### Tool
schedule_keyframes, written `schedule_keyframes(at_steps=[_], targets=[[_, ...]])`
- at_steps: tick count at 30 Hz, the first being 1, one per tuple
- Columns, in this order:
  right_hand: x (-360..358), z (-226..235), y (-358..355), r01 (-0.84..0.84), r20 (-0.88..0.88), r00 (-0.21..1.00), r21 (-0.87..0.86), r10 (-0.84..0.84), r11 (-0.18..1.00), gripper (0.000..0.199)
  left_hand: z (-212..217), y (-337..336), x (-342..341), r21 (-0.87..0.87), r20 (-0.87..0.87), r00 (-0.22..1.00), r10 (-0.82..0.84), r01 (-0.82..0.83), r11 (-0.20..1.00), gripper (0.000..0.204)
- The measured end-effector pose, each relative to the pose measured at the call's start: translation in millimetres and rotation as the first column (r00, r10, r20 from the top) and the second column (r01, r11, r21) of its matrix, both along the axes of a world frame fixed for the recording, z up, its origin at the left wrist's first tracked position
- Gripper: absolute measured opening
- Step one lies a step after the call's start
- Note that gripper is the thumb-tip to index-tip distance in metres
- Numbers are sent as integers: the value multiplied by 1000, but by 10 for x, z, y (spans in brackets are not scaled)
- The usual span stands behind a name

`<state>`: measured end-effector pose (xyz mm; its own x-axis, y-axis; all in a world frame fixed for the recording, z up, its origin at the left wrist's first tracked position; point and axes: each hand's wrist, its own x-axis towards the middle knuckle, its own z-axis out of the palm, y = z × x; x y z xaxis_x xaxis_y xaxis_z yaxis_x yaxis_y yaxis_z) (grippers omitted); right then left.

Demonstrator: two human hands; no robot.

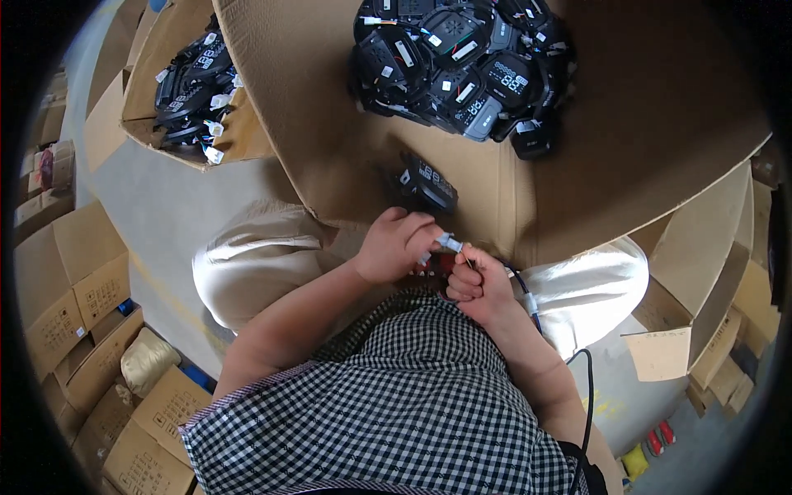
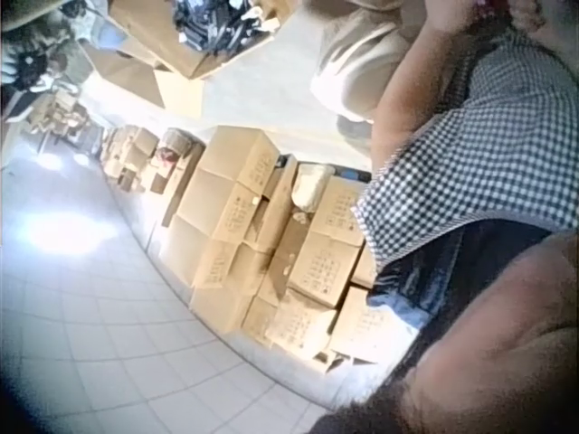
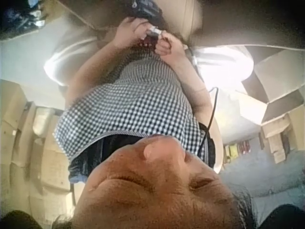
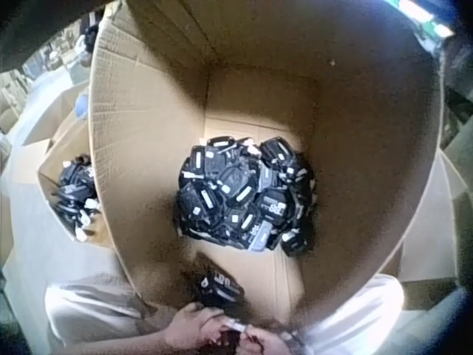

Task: The person picks up black plastic electronic components from a cardboard box by hand, then places them back into the box or into a specific area.

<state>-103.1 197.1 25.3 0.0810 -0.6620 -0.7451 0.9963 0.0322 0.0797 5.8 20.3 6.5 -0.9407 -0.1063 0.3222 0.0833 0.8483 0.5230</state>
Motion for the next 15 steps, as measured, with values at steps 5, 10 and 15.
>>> schedule_keyframes(at_steps=[5, 10, 15], targets=[[-8, 7, 22, -75, 68, 995, 76, 70, 994, 23, 67, -8, 115, -101, 16, 992, -129, 130, 986, 32], [-81, -65, 52, -157, 82, 983, -69, 163, 985, 22, 38, 9, 114, 143, 226, 969, -100, 68, 987, 32], [66, -38, -132, -390, -187, 898, 79, 397, 918, 22, -84, 127, 266, 506, 581, 718, -382, 49, 861, 32]])
